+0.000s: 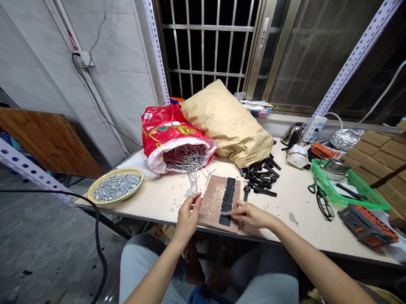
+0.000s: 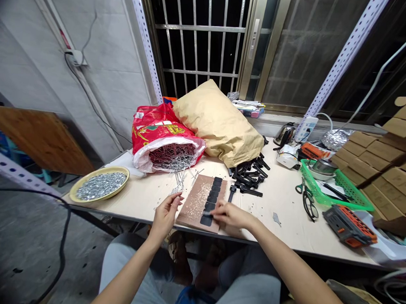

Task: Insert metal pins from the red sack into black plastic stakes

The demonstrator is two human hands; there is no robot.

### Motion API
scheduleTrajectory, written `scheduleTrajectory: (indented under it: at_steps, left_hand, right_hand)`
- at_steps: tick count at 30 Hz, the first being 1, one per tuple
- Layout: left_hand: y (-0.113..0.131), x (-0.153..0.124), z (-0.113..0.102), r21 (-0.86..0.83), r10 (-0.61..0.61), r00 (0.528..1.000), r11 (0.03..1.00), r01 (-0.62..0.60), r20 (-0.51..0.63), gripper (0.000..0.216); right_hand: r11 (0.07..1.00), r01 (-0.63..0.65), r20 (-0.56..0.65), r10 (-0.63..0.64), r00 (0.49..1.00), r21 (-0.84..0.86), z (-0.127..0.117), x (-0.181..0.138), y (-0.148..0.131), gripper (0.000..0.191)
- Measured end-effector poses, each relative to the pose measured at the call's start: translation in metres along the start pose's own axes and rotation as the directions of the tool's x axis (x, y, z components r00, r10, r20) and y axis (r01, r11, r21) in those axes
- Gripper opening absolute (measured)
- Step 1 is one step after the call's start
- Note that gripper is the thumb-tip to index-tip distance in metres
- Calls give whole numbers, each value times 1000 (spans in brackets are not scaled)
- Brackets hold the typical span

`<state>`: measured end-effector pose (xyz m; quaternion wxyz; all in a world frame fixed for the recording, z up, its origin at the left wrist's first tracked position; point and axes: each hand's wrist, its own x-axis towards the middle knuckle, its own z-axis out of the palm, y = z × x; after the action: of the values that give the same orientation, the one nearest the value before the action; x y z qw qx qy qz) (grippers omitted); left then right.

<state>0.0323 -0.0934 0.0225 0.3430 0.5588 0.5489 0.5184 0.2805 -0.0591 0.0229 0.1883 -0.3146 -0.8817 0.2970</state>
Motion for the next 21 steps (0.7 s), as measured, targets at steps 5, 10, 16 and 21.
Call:
scheduleTrajectory:
  at_steps: [5, 10, 16, 21]
  left_hand:
    - [-8, 8, -9, -12, 16, 1000, 1000, -16, -18, 36]
    - [-15, 18, -8, -60, -57, 995, 997, 52, -81, 40]
    - [-12, 16, 5, -33, -12, 1000, 999, 11, -16, 38]
    - [-14, 14, -5, 15, 13, 999, 1000, -12, -43, 36]
  right_hand:
    - [931, -297, -24, 309, 951, 212, -24, -75, -14, 35]
    - [666, -604, -19, 679, 734, 437, -38, -190, -38, 40]
    - [449, -810, 27, 869, 494, 377, -12, -315, -53, 34]
    - [541, -840, -392, 766, 510, -38, 2, -312, -24, 29]
